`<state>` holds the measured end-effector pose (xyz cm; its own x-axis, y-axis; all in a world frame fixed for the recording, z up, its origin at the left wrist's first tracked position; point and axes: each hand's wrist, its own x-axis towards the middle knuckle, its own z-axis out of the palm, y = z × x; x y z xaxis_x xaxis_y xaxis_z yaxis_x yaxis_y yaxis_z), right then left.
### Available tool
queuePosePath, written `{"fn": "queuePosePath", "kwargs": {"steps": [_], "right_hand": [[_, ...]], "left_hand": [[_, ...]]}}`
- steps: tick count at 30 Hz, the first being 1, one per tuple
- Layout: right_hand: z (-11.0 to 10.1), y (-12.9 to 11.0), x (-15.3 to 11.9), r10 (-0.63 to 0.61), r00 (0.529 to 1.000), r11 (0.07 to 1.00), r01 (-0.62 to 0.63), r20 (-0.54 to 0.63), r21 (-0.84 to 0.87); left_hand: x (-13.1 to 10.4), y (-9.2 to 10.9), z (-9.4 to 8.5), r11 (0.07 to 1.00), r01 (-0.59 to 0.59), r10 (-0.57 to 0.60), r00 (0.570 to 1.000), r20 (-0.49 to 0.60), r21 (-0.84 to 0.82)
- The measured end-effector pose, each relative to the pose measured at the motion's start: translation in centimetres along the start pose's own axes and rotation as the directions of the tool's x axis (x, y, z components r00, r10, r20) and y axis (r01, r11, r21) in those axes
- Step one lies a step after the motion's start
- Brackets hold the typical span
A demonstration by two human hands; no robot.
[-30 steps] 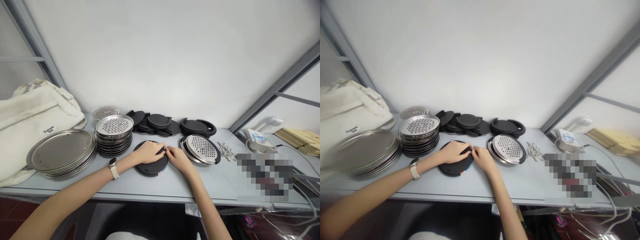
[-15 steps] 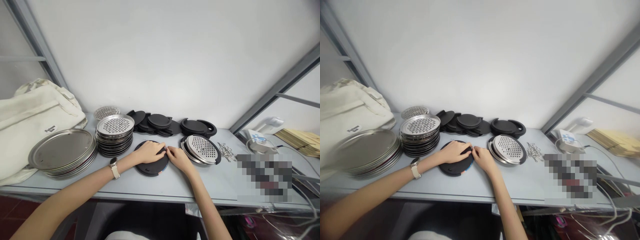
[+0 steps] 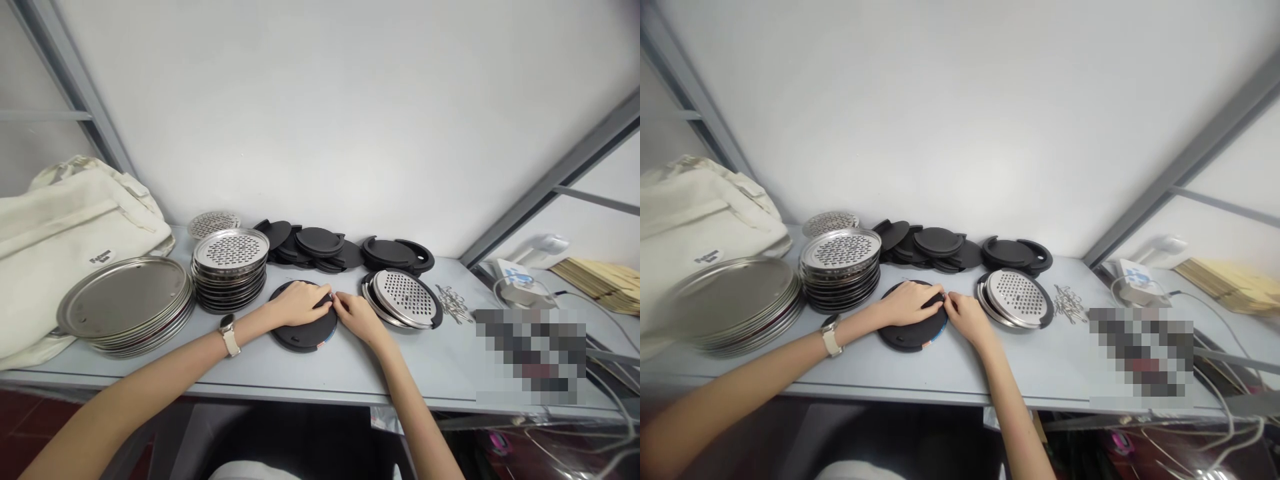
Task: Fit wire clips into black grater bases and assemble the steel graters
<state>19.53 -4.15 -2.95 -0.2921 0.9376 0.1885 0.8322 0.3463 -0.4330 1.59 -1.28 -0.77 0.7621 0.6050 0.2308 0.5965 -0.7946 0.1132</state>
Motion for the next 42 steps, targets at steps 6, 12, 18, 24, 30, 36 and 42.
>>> {"fn": "queuePosePath", "kwargs": {"steps": [6, 12, 18, 24, 30, 36, 42], "right_hand": [[-0.01, -0.06, 0.01, 0.001, 1.0, 1.0, -0.001, 0.008, -0.01], [-0.07, -0.1, 0.01, 0.007, 1.0, 1.0, -0.007, 0.006, -0.011], [0.02, 0.0, -0.07, 0.005, 1.0, 1.0, -0.005, -0.001, -0.018], [0.07, 0.0, -0.03, 0.008, 1.0, 1.0, -0.008, 0.003, -0.023], [0.01, 0.0, -0.02, 0.017, 1.0, 1.0, -0.017, 0.005, -0.022], [0.15, 0.18, 0.01, 0.021, 1.0, 0.999, -0.022, -0.003, -0.029], [0.11, 0.1, 0.07, 0.029, 1.0, 0.999, -0.029, 0.004, -0.02]], "left_hand": [[0.02, 0.01, -0.07, 1.0, -0.002, 0.002, 1.0, -0.003, 0.011], [0.04, 0.05, -0.13, 1.0, 0.003, -0.003, 1.0, 0.005, 0.013], [0.02, -0.03, 0.14, 1.0, 0.009, -0.009, 1.0, 0.0, 0.025], [0.08, 0.08, -0.05, 1.0, -0.004, 0.004, 1.0, -0.004, 0.011], [0.12, 0.06, -0.06, 1.0, 0.004, -0.004, 1.0, 0.007, -0.007], [0.11, 0.05, -0.09, 1.0, 0.007, -0.007, 1.0, 0.019, -0.006], [0.09, 0.04, -0.12, 1.0, -0.002, 0.002, 1.0, 0.017, 0.003]]}}
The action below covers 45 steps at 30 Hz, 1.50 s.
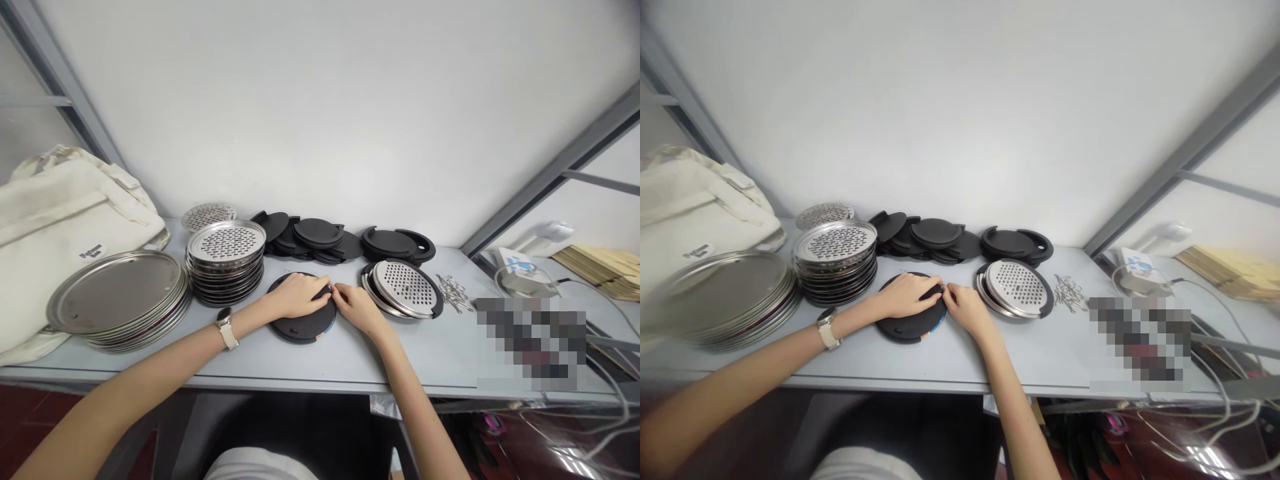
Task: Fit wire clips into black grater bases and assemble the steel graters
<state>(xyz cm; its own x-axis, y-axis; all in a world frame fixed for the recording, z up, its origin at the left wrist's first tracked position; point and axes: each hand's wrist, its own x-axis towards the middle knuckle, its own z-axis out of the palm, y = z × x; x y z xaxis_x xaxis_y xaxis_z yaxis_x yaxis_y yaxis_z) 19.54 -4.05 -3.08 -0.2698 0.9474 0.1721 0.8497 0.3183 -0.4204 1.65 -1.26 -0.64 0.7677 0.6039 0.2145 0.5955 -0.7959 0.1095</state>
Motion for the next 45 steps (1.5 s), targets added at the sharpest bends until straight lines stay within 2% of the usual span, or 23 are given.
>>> {"fn": "queuePosePath", "kwargs": {"steps": [7, 28, 45], "right_hand": [[0.03, 0.06, -0.03, 0.002, 1.0, 1.0, -0.002, 0.002, 0.009], [0.0, 0.07, -0.05, -0.014, 1.0, 1.0, 0.014, -0.003, -0.001], [0.33, 0.34, 0.07, -0.015, 1.0, 0.991, 0.014, -0.011, -0.13]], "left_hand": [[0.07, 0.06, 0.03, 1.0, 0.022, -0.022, 1.0, 0.021, -0.006], [0.04, -0.03, 0.14, 1.0, -0.006, 0.006, 1.0, -0.013, 0.003], [-0.04, 0.01, 0.16, 0.999, -0.011, 0.012, 0.999, -0.035, 0.042]]}}
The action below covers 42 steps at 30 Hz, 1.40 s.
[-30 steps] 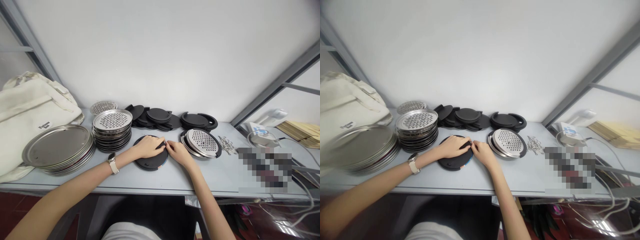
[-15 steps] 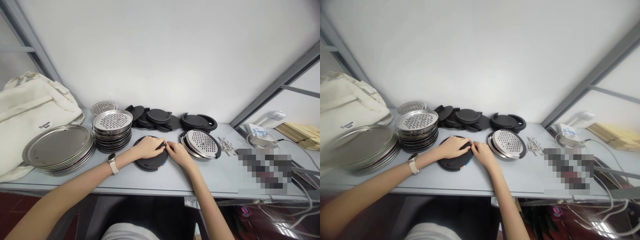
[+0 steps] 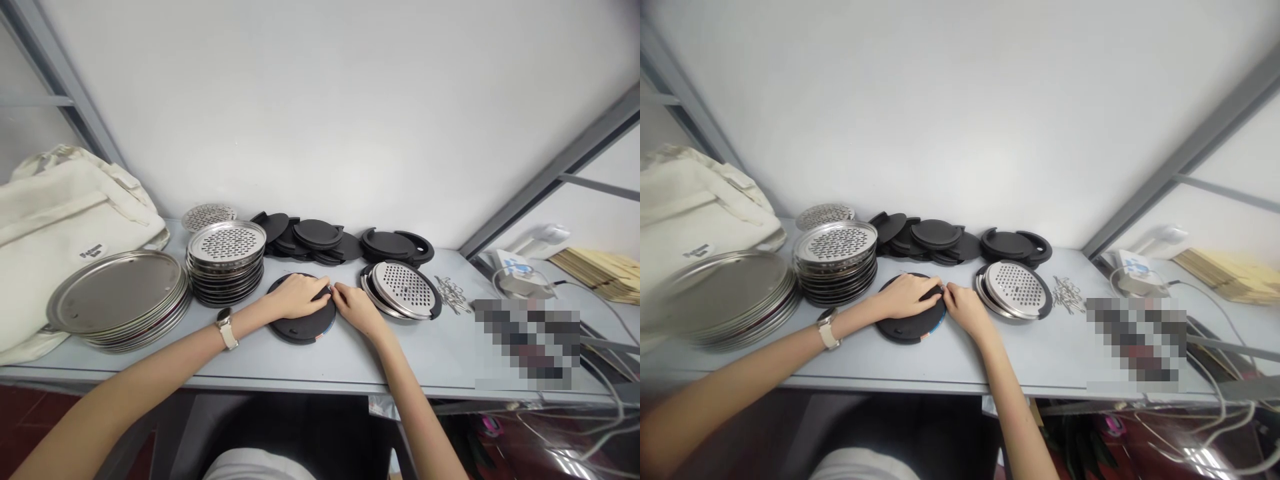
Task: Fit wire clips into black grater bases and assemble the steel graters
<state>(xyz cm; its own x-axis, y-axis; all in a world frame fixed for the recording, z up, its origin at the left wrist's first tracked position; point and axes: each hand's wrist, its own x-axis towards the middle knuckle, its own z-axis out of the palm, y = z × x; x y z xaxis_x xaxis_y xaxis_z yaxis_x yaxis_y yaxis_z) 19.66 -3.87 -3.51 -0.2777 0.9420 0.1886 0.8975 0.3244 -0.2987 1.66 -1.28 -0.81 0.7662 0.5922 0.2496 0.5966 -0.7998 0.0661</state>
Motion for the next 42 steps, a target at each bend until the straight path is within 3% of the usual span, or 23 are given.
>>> {"fn": "queuePosePath", "kwargs": {"steps": [28, 37, 42], "right_hand": [[-0.33, 0.18, -0.13, -0.034, 0.999, 0.999, 0.034, -0.006, 0.016], [-0.29, -0.4, -0.05, 0.007, 1.0, 0.999, -0.006, 0.008, -0.049], [-0.32, -0.22, -0.16, -0.01, 1.0, 1.0, 0.01, -0.021, 0.002]], "left_hand": [[-0.02, -0.03, 0.04, 1.0, 0.02, -0.02, 1.0, 0.001, -0.005], [-0.08, 0.09, -0.01, 0.997, 0.073, -0.073, 0.997, 0.016, -0.037], [-0.15, -0.16, -0.25, 0.992, 0.085, -0.083, 0.996, 0.03, -0.093]]}}
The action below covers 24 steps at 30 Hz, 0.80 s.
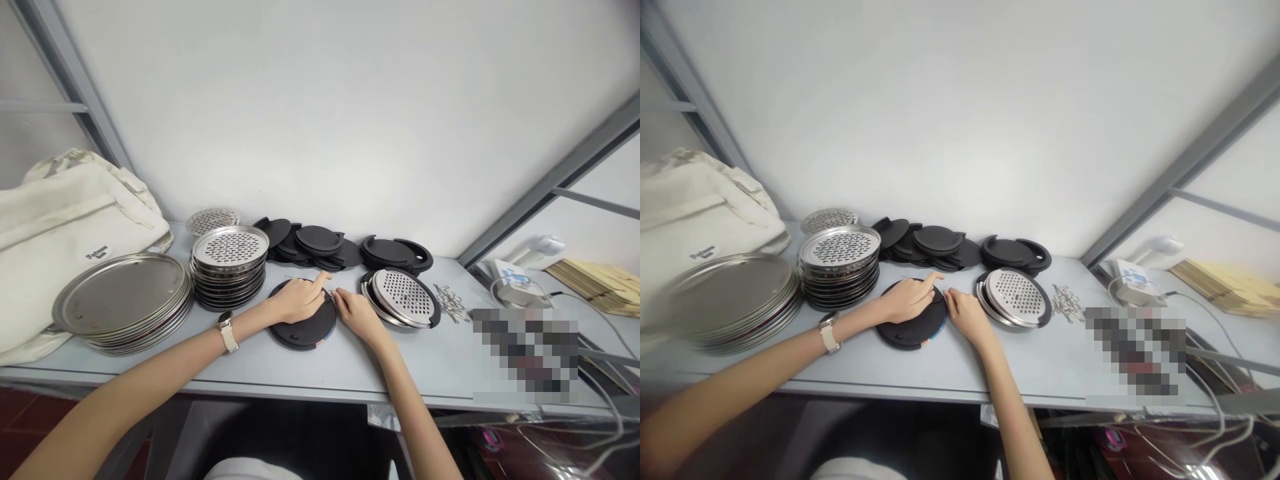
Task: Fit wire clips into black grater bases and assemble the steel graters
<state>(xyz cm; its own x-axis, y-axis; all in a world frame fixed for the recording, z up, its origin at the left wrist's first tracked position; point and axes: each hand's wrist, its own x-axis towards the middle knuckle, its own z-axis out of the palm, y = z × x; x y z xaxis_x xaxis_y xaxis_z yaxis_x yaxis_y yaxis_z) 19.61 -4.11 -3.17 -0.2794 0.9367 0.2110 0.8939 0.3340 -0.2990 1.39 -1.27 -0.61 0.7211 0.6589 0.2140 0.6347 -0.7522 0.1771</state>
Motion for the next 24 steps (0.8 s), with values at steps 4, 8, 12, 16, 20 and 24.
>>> {"fn": "queuePosePath", "kwargs": {"steps": [4, 8, 12, 16, 20, 24], "right_hand": [[-0.1, 0.1, 0.0, -0.003, 0.999, 0.999, 0.005, -0.034, 0.053], [-0.3, -0.2, 0.0, -0.003, 0.997, 0.995, 0.01, -0.073, 0.097], [-0.6, -0.5, 0.0, 0.002, 0.997, 0.991, 0.009, -0.079, 0.135], [-0.7, -0.6, 0.0, -0.016, 0.997, 0.988, 0.026, -0.069, 0.152], [-0.6, -0.5, -0.1, -0.042, 0.999, 0.985, 0.047, -0.031, 0.165], [-0.6, -0.4, 0.0, -0.042, 0.999, 0.987, 0.044, -0.016, 0.155]], "left_hand": [[0.1, -0.6, 0.1, 0.99, 0.085, -0.086, 0.996, -0.002, -0.114], [0.2, -1.4, 0.6, 0.98, 0.075, -0.087, 0.995, -0.055, -0.183], [0.3, -2.1, 1.1, 0.98, 0.035, -0.054, 0.994, -0.095, -0.195], [0.3, -2.1, 1.1, 0.969, 0.054, -0.074, 0.995, -0.072, -0.24], [0.3, -1.7, 0.7, 0.957, 0.089, -0.107, 0.993, -0.048, -0.277], [0.3, -1.4, 0.3, 0.935, 0.139, -0.154, 0.988, -0.019, -0.327]]}}
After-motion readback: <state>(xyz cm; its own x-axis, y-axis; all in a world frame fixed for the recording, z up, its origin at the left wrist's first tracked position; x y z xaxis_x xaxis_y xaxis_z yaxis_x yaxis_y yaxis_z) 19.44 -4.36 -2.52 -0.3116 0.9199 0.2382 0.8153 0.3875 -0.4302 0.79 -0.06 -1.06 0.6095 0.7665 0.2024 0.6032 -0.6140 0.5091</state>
